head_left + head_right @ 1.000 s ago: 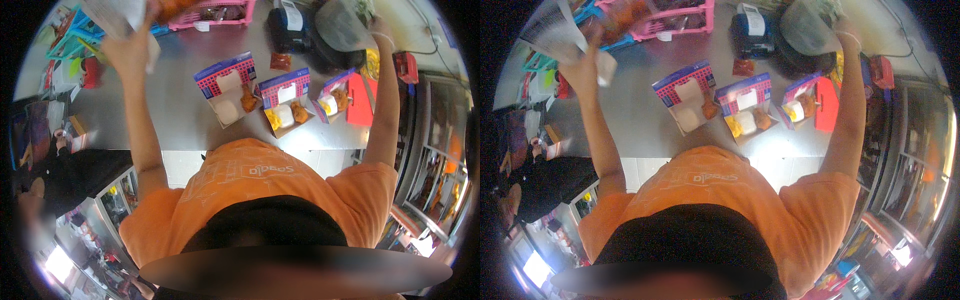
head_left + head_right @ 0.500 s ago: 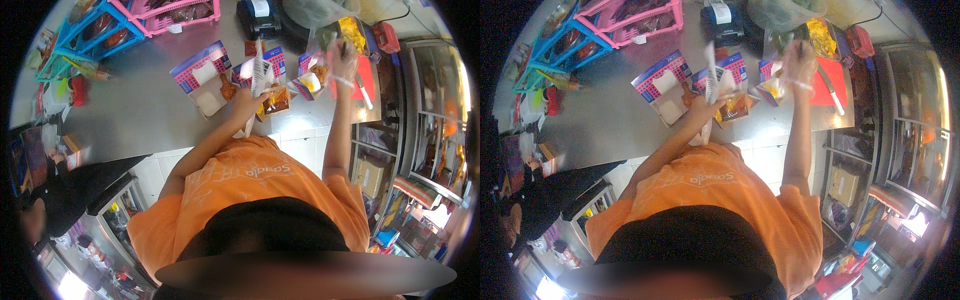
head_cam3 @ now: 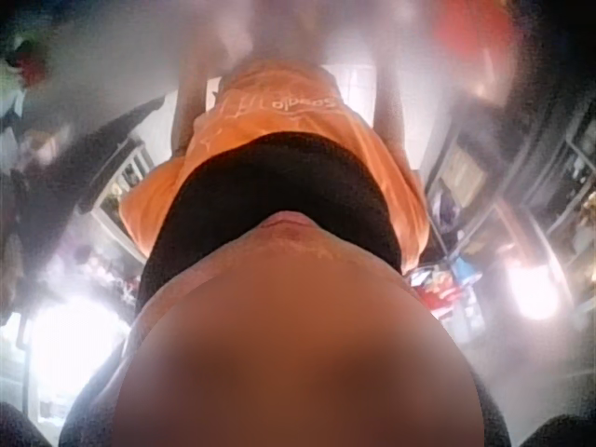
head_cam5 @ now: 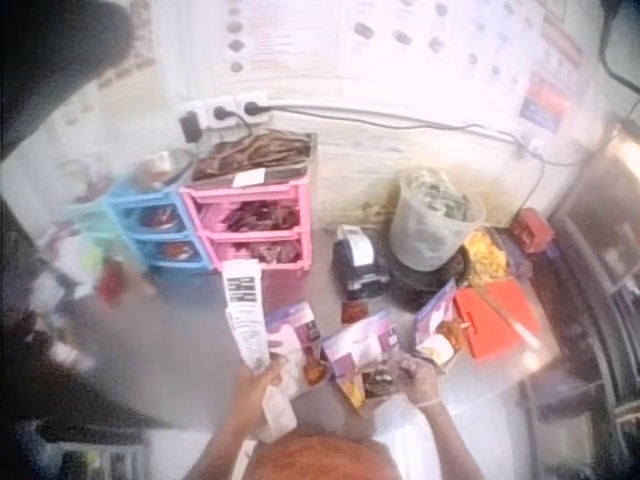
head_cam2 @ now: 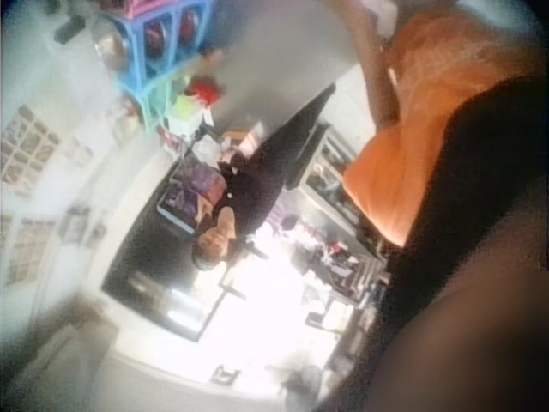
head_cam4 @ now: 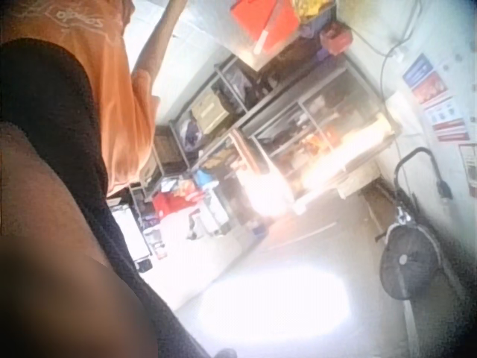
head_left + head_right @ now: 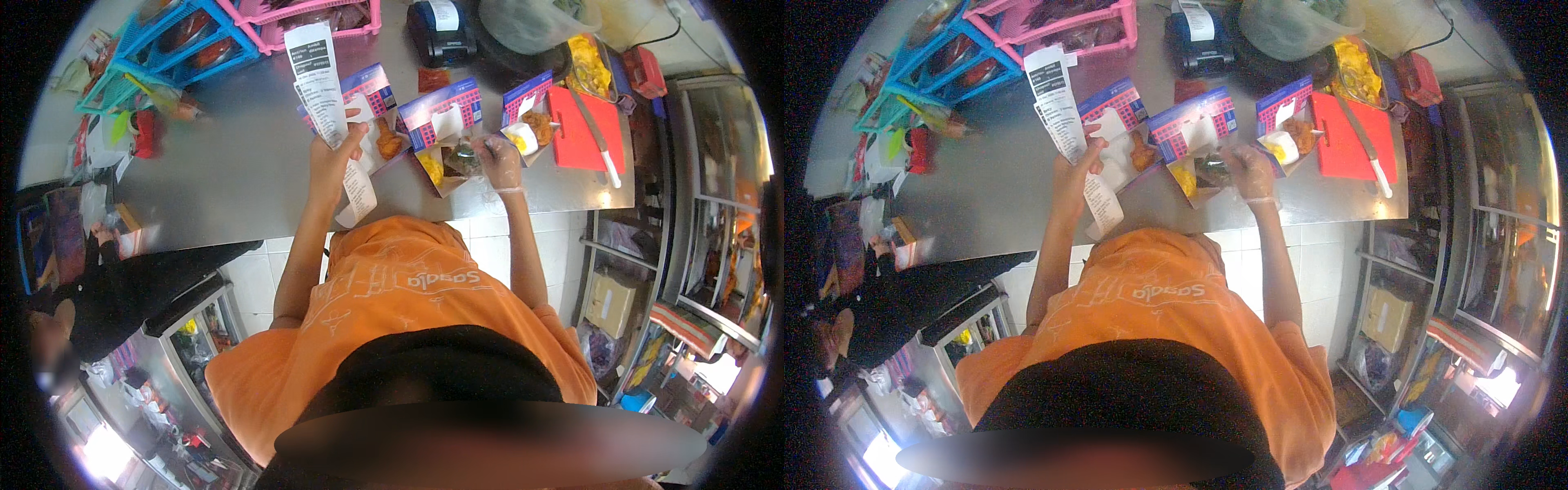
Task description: The person assembles food orders by reading printed receipts, retrieving fried chicken from a heated display, and placing items into paper bags and boxes. They also add condiment packets and white round items from a cooler, then hand completed orders to a coworker.
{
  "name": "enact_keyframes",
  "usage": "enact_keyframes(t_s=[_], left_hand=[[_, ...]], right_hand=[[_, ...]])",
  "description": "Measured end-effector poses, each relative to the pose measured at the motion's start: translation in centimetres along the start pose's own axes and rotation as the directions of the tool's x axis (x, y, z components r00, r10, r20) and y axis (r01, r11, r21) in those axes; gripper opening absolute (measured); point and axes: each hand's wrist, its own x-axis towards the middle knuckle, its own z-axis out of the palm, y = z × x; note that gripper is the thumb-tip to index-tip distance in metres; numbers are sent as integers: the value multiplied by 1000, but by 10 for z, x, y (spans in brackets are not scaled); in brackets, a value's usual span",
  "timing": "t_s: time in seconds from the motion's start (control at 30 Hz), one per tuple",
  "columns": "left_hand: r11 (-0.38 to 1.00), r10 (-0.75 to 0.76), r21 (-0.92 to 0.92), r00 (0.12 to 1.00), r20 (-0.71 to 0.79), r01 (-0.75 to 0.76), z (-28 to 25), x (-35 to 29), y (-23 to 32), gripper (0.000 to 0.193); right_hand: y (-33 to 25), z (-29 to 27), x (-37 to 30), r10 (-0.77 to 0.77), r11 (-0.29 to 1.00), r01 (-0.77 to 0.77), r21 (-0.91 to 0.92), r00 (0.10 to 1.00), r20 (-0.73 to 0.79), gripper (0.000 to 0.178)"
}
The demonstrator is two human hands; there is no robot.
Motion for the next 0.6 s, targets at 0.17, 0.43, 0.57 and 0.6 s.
enact_keyframes(t_s=[0.17,0.43,0.57,0.6], left_hand=[[1000,17,-6,999,36,-16,0,-8,0,34],[996,51,-76,999,-11,-52,-10,-14,-4,34],[993,53,-106,996,-65,-60,-20,-16,-7,33],[991,50,-122,996,-80,-60,-21,-17,-7,33]], right_hand=[[-17,-9,26,-31,970,116,-215,931,365,32],[-20,-13,41,27,907,213,-363,832,554,34],[-25,-23,39,-231,932,308,-192,911,341,27],[-26,-24,39,-236,933,305,-193,920,313,24]])
